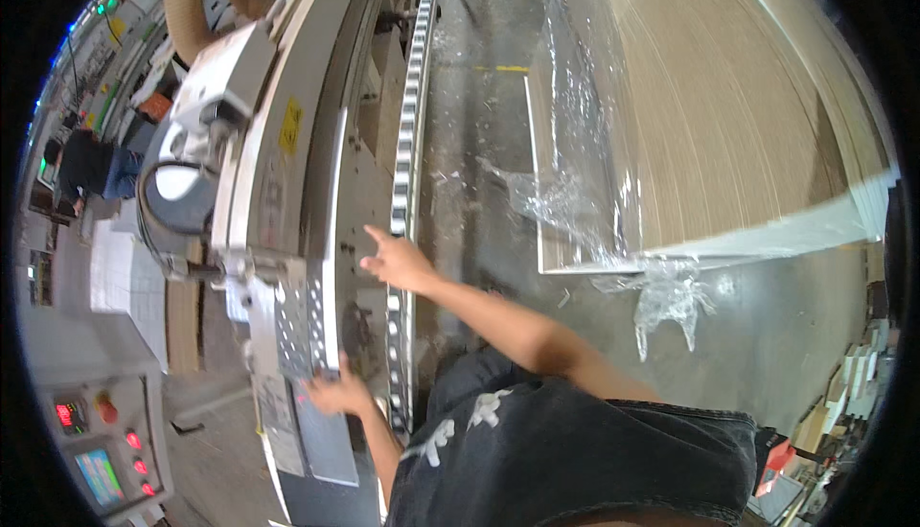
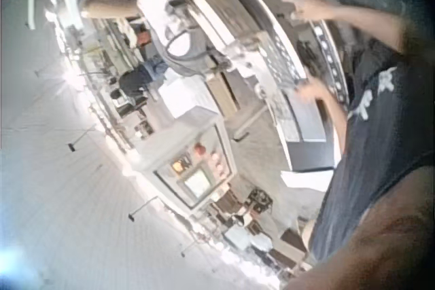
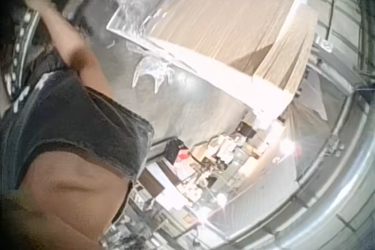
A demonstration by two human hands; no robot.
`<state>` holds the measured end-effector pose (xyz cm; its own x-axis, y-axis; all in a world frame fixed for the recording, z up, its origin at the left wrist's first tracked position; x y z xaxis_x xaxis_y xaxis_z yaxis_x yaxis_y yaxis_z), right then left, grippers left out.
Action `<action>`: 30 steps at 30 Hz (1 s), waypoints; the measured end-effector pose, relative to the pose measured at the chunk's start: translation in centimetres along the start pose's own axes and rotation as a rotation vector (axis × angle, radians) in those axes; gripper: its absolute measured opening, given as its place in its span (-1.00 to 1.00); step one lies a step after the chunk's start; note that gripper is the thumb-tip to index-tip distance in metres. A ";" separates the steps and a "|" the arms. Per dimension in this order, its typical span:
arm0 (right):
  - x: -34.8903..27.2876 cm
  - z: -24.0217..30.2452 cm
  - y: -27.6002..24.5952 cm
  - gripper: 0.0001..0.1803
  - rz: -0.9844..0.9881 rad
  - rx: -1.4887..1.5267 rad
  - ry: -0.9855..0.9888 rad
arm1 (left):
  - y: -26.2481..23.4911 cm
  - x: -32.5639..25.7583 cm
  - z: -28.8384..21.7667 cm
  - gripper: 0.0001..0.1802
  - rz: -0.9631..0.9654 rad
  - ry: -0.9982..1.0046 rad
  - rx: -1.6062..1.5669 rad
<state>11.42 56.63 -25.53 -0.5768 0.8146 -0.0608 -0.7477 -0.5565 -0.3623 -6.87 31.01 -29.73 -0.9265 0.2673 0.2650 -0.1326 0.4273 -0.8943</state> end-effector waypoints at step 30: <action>-53.9 -6.2 -14.3 -0.41 -0.537 0.083 -0.029 | -53.3 -37.2 -50.4 -0.43 -0.143 1.936 -0.862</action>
<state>55.27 21.69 -22.84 -0.1141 0.9837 0.1386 -0.9625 -0.0750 -0.2606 52.45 41.82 26.21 0.5951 0.2945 0.7477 0.5260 0.5607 -0.6395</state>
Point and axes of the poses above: each hand's wrist, its own x-axis towards the middle knuckle, its own y-axis out of the palm, z = x × y, the point moved 3 cm from there along x, towards the middle knuckle, and after that the axes turned 12 degrees about -y, right-handed, at the moved point
